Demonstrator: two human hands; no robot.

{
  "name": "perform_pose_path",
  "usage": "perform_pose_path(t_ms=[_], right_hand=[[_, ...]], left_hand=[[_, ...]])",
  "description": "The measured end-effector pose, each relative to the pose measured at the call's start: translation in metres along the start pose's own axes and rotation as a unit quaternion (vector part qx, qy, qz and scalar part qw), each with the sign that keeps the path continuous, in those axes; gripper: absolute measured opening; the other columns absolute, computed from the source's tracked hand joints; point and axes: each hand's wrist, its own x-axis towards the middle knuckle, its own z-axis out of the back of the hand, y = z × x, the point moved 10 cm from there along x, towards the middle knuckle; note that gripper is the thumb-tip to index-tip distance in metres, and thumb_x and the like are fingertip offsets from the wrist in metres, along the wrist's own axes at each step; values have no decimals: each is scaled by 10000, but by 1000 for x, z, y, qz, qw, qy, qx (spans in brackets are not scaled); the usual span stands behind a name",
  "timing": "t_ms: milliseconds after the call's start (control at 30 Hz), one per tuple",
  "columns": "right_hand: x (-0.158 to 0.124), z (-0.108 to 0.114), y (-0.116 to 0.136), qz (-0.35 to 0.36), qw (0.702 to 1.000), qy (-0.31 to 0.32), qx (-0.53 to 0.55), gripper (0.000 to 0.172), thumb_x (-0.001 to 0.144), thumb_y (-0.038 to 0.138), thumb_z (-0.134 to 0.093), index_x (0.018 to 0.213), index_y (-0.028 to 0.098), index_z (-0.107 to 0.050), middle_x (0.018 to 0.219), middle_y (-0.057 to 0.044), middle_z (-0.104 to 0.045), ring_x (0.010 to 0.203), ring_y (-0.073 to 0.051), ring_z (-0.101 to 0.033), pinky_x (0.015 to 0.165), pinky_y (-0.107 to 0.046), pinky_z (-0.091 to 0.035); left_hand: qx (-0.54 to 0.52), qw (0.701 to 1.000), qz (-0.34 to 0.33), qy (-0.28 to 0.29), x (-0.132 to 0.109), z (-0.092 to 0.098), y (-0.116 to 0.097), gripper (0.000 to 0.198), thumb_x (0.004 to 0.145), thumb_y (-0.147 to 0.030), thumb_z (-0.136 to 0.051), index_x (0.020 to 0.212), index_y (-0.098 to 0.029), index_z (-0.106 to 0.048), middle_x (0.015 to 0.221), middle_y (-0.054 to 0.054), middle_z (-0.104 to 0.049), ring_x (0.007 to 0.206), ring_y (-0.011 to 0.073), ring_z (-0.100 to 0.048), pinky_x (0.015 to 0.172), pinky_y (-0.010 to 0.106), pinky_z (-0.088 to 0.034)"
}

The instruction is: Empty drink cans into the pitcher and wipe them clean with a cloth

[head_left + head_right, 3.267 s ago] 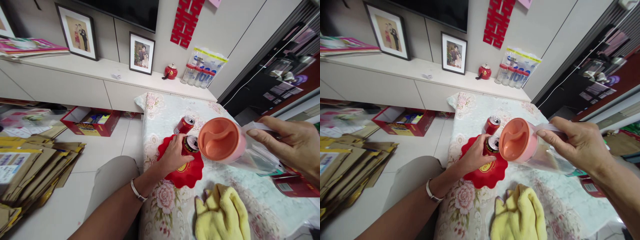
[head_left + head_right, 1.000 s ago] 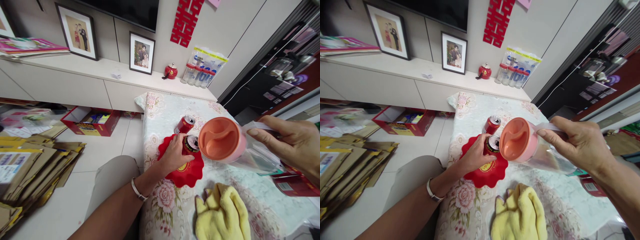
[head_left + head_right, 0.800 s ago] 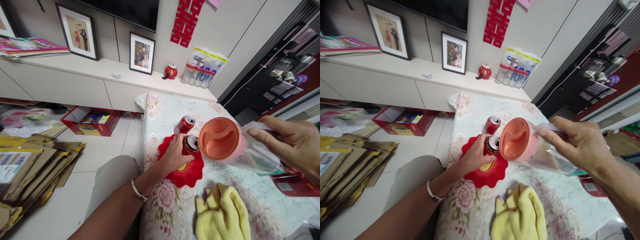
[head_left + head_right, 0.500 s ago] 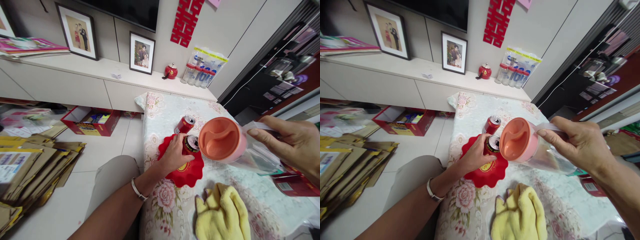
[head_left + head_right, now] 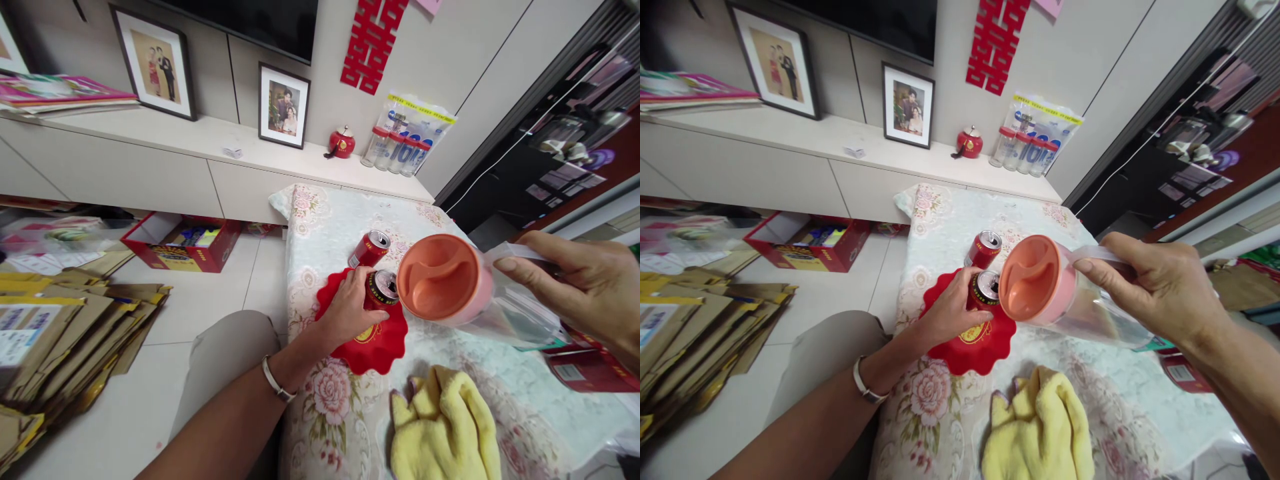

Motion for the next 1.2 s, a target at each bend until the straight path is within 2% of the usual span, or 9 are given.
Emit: perform_pose_path(t_ms=[267,433,567,1000,1200], right_hand=[[-3,-2,-3,-25,1000,13,2,373,935,600,-577,770,271,-640,447,26,-384,273,-112,-334,260,-280,-221],[-2,-2,-4,2,1000,9,-5,397,945,598,-570,739,262,-618,437,33,-362,287,-112,-334,252,-271,-233],[-4,-2,-7,-5,1000,4,-4,406,932,613,-604,742,254,-636,440,35,-367,290,-110,-331,248,-272,-227],[-4,-2,-10,-33,999,3,14,401,918,646,-587,774,282,-672,457,9,-399,303,-124,-327,298,-307,-208],[-2,-1,-4,-2,1000,4,11,389,930,616,-581,747,277,-637,434,12,-390,300,-121,-331,299,-298,-219]], left_hand=[[4,1000,3,4,1,0,-1,665,705,-151,-779,1272,-202,-435,1313,146,-571,1323,351,-537,1140,523,-441],[9,1000,3,4,0,0,-1,675,709,-142,-774,1291,-181,-433,1329,158,-571,1327,351,-538,1141,521,-443],[8,1000,4,0,0,1,0,676,705,-148,-778,1283,-207,-432,1320,138,-575,1325,347,-542,1133,523,-452],[9,1000,1,6,-1,0,-1,679,711,-149,-787,1283,-204,-425,1328,149,-570,1338,353,-530,1131,523,-449],[8,1000,4,5,0,0,0,674,709,-144,-785,1281,-201,-434,1329,153,-573,1330,350,-535,1132,522,-448]])
